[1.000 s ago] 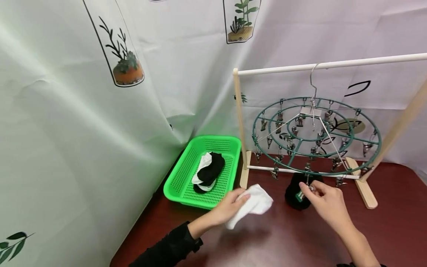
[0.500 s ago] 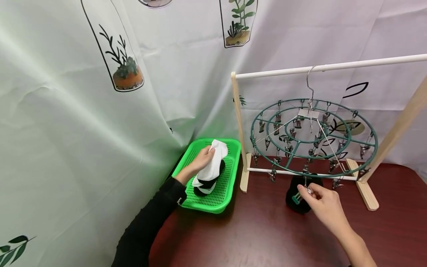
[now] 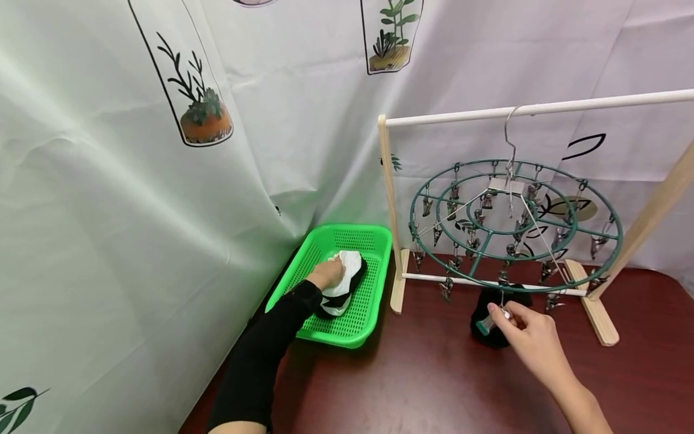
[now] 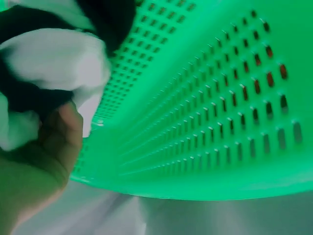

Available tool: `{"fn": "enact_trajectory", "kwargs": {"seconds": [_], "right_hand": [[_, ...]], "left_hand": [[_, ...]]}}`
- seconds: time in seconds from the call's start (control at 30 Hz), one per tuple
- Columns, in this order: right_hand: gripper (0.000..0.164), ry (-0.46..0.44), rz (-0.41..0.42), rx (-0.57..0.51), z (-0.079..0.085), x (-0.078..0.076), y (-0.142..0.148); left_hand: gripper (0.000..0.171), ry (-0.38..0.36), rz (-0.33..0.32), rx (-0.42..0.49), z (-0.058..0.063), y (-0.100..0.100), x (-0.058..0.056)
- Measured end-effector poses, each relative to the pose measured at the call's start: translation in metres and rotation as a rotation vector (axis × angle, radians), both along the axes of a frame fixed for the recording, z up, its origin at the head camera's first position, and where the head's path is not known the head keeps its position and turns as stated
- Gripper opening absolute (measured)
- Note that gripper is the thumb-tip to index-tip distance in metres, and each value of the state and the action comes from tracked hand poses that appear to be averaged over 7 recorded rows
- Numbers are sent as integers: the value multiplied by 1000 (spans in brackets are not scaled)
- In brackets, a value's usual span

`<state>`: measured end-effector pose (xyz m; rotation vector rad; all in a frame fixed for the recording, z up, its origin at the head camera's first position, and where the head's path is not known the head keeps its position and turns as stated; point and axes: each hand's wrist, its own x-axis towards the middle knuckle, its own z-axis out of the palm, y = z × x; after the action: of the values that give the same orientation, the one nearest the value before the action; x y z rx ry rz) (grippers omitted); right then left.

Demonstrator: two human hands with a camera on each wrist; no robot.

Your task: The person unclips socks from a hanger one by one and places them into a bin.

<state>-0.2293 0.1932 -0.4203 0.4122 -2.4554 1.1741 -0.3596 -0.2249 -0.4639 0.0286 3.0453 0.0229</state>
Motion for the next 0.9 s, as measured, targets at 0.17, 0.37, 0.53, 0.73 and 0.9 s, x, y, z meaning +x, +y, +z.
{"fn": "enact_trajectory", "kwargs": {"seconds": [0.17, 0.37, 0.53, 0.73, 0.9], "right_hand": [[43, -9, -7, 2, 2, 6, 3], [44, -14, 18, -15, 1, 6, -10], [44, -5, 49, -41, 3, 6, -16], [42, 2, 48, -50, 6, 6, -12], [43, 9, 34, -38, 7, 9, -3]], "left_hand": [[57, -84, -50, 40, -8, -4, -3], [60, -136, -26, 133, -4, -30, 9], [62, -162, -18, 207, 1, -38, 8], [57, -154, -72, 289, 1, -36, 3], [56, -149, -98, 285, 1, -23, 1]]}}
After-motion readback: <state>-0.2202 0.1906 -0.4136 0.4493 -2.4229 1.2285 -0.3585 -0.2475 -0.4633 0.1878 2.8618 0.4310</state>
